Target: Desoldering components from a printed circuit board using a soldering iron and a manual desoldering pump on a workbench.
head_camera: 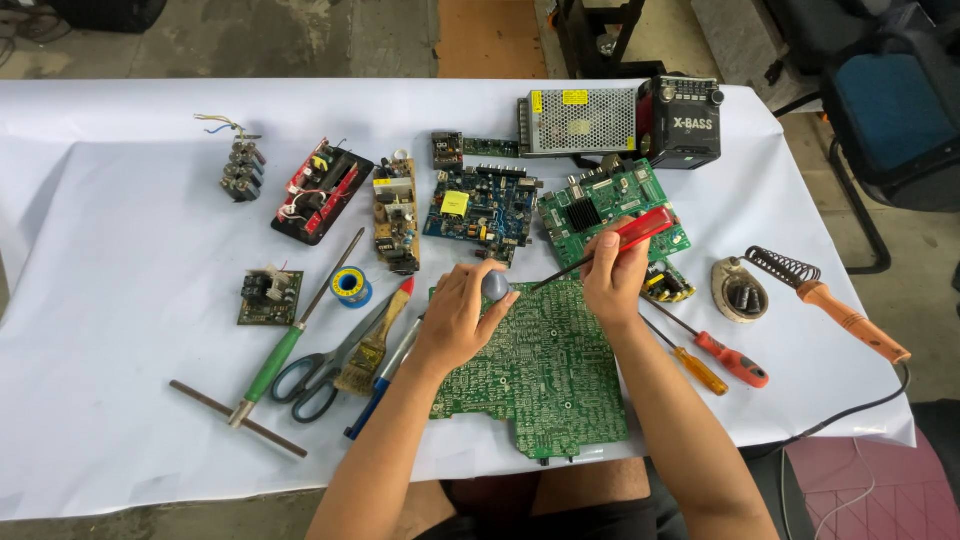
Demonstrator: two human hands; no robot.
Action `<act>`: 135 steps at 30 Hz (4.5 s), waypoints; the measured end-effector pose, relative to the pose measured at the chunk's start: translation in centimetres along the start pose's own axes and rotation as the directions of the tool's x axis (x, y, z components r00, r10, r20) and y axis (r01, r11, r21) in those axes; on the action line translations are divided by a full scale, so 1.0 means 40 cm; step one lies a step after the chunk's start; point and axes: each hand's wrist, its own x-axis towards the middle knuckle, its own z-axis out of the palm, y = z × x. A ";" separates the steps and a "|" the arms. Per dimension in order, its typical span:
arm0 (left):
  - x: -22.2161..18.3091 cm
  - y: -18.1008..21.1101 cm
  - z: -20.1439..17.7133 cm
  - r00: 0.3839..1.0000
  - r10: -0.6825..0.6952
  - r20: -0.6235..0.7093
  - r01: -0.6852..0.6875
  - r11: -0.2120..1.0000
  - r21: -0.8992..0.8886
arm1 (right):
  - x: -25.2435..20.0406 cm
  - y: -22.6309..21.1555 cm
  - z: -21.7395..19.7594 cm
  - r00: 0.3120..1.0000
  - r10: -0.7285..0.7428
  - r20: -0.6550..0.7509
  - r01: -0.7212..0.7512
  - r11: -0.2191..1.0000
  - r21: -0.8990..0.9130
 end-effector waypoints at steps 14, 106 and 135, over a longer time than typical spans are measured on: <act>0.000 0.001 0.002 1.000 0.012 0.004 -0.012 1.000 -0.007 | -0.024 0.022 0.017 0.999 0.023 0.034 -0.023 1.000 -0.002; -0.201 0.156 -0.225 0.599 -0.793 0.111 0.799 0.600 -0.024 | -0.255 -0.238 -0.321 0.841 -0.062 0.537 0.129 0.988 -0.087; -0.276 0.274 -0.191 0.646 -0.747 0.156 0.760 0.610 -0.225 | -0.243 -0.271 -0.273 0.678 0.641 -0.359 -0.606 0.765 0.219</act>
